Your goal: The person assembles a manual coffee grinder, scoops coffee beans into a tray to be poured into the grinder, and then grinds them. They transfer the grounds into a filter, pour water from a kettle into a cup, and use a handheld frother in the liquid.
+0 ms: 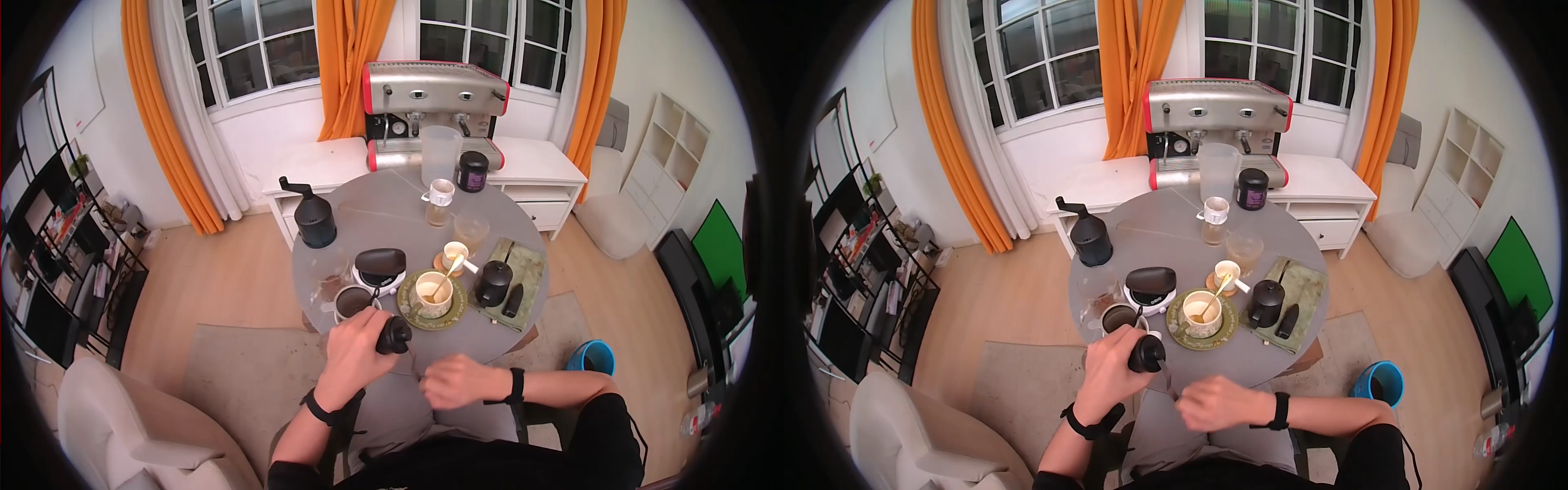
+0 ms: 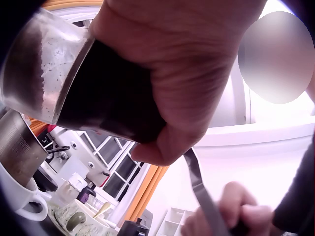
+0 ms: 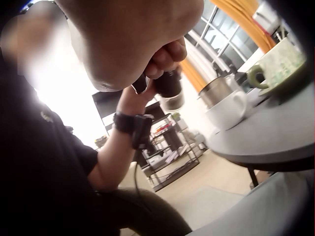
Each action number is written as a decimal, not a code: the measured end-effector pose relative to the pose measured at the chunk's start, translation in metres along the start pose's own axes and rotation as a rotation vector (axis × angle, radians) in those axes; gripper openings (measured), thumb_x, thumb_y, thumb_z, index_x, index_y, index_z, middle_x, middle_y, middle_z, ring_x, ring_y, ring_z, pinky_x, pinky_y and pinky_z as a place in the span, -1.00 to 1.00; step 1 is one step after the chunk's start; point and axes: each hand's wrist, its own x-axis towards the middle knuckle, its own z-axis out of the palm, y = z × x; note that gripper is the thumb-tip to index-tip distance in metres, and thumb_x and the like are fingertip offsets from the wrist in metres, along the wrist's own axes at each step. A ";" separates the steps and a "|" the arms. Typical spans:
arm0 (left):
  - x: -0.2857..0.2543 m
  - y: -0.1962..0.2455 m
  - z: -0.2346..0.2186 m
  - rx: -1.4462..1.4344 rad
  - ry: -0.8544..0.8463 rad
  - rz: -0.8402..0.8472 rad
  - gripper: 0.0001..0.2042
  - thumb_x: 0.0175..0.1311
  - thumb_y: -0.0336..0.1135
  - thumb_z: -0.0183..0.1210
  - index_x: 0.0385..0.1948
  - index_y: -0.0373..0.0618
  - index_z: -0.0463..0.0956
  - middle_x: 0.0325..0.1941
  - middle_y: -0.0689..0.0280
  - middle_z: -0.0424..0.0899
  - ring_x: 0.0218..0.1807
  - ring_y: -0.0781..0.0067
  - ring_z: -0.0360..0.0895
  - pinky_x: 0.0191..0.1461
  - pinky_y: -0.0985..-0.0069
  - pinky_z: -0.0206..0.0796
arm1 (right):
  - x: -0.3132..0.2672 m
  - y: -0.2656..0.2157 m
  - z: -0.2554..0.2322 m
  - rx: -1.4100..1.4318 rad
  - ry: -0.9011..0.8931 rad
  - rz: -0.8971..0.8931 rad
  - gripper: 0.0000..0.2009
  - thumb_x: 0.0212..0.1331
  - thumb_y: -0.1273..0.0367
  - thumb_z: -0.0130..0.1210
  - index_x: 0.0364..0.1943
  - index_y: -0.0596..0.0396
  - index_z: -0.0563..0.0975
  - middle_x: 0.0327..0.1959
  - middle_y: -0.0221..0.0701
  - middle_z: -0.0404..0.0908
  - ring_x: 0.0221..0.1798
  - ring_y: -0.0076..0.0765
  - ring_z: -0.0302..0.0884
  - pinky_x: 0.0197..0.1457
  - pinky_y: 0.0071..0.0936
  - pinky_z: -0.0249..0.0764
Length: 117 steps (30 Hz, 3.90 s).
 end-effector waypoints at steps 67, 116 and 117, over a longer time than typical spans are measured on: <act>-0.010 0.028 0.001 -0.321 -0.078 0.045 -0.67 -0.13 -0.38 0.44 -0.26 -0.13 0.59 -0.39 0.20 0.63 -0.32 0.01 0.66 -0.29 0.21 0.51 | 0.042 0.088 -0.062 0.171 0.105 0.486 -0.76 0.37 0.25 0.15 -0.23 0.15 0.43 -0.51 -0.15 0.60 -0.45 0.04 0.60 -0.40 -0.17 0.45; -0.004 0.016 -0.007 -0.014 -0.010 0.062 -0.63 -0.24 -0.44 0.37 -0.27 -0.10 0.55 -0.36 0.22 0.55 -0.29 0.07 0.62 -0.23 0.23 0.45 | -0.017 0.020 -0.005 -0.057 -0.032 0.179 -0.72 0.16 0.22 0.24 -0.49 0.04 0.39 -0.79 -0.36 0.37 -0.73 -0.15 0.42 -0.61 -0.23 0.39; -0.004 0.013 -0.005 -0.002 -0.030 0.065 -0.62 -0.25 -0.43 0.37 -0.26 -0.10 0.55 -0.36 0.22 0.55 -0.28 0.07 0.62 -0.22 0.22 0.45 | -0.012 0.007 -0.005 -0.035 -0.058 0.122 -0.71 0.15 0.22 0.25 -0.51 0.03 0.38 -0.78 -0.38 0.38 -0.72 -0.17 0.43 -0.59 -0.26 0.40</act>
